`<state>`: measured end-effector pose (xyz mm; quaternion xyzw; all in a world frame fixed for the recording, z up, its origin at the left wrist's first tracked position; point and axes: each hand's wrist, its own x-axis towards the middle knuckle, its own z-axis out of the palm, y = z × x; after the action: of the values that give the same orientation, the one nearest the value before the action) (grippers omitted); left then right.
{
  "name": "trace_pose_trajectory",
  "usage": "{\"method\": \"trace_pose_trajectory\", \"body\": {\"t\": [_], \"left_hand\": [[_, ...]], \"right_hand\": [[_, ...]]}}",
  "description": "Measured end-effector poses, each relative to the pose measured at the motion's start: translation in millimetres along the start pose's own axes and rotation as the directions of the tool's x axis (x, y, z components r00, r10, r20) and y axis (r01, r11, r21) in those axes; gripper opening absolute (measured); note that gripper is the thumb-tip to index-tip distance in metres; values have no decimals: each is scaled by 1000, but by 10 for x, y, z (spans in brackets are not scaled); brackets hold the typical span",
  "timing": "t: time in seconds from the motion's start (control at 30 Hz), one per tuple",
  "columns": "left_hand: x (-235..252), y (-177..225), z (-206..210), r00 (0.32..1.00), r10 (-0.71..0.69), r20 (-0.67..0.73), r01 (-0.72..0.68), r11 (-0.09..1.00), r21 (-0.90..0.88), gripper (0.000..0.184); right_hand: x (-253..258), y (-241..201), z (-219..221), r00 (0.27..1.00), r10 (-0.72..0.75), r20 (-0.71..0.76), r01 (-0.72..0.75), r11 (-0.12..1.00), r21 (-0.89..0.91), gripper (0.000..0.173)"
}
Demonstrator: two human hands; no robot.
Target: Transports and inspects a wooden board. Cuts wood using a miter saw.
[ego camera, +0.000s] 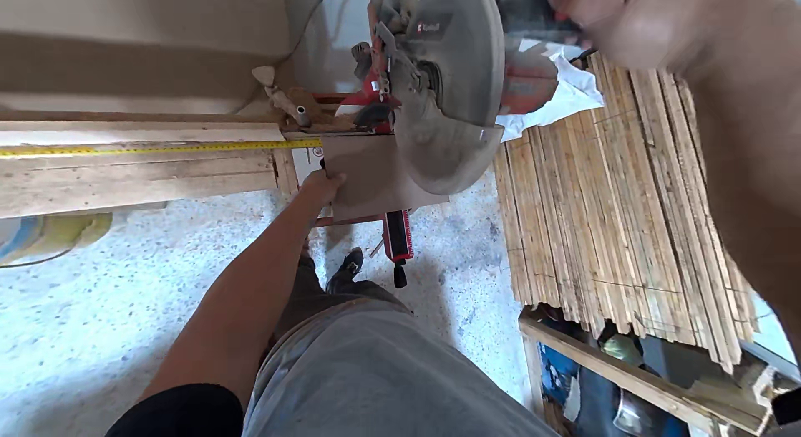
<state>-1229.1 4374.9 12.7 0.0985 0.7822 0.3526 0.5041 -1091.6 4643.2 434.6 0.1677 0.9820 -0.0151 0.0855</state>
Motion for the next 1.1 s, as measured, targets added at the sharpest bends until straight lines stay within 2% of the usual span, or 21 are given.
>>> {"method": "trace_pose_trajectory", "body": {"t": [0.03, 0.07, 0.1, 0.2, 0.3, 0.4, 0.5, 0.73, 1.1], "left_hand": [[-4, -10, -6, 1000, 2, 2, -2, 1000, -5, 54], [-4, -21, -10, 1000, 4, 7, -4, 1000, -3, 54], [5, -22, -12, 1000, 10, 11, -10, 1000, -5, 55], [38, -21, -29, 999, 22, 35, -22, 1000, -14, 55], [81, -34, -68, 998, 30, 51, -32, 998, 45, 57], [77, -13, -62, 997, 29, 66, -32, 998, 57, 59], [109, -32, -78, 997, 56, 53, -61, 992, 113, 61], [114, 15, -72, 997, 55, 55, -63, 985, 158, 63], [171, 39, -60, 997, 42, 71, -47, 996, 81, 56]], "right_hand": [[-165, -59, 78, 1000, 5, 9, -5, 997, -81, 69], [-381, -136, 206, 1000, 20, 1, -20, 991, -136, 76], [-636, -231, 363, 998, 54, -18, -56, 986, -159, 77], [-1506, -523, 1051, 979, 133, -157, -153, 980, -125, 63], [-2284, -734, 1974, 944, 158, -290, -189, 978, -84, 57], [-2675, -826, 2744, 910, 168, -380, -209, 975, -70, 59], [-2670, -814, 3135, 866, 133, -481, -187, 980, -66, 60], [-2527, -772, 3500, 844, 141, -518, -200, 978, -59, 57], [-1569, -462, 3222, 847, 129, -516, -184, 981, -57, 57]]}}
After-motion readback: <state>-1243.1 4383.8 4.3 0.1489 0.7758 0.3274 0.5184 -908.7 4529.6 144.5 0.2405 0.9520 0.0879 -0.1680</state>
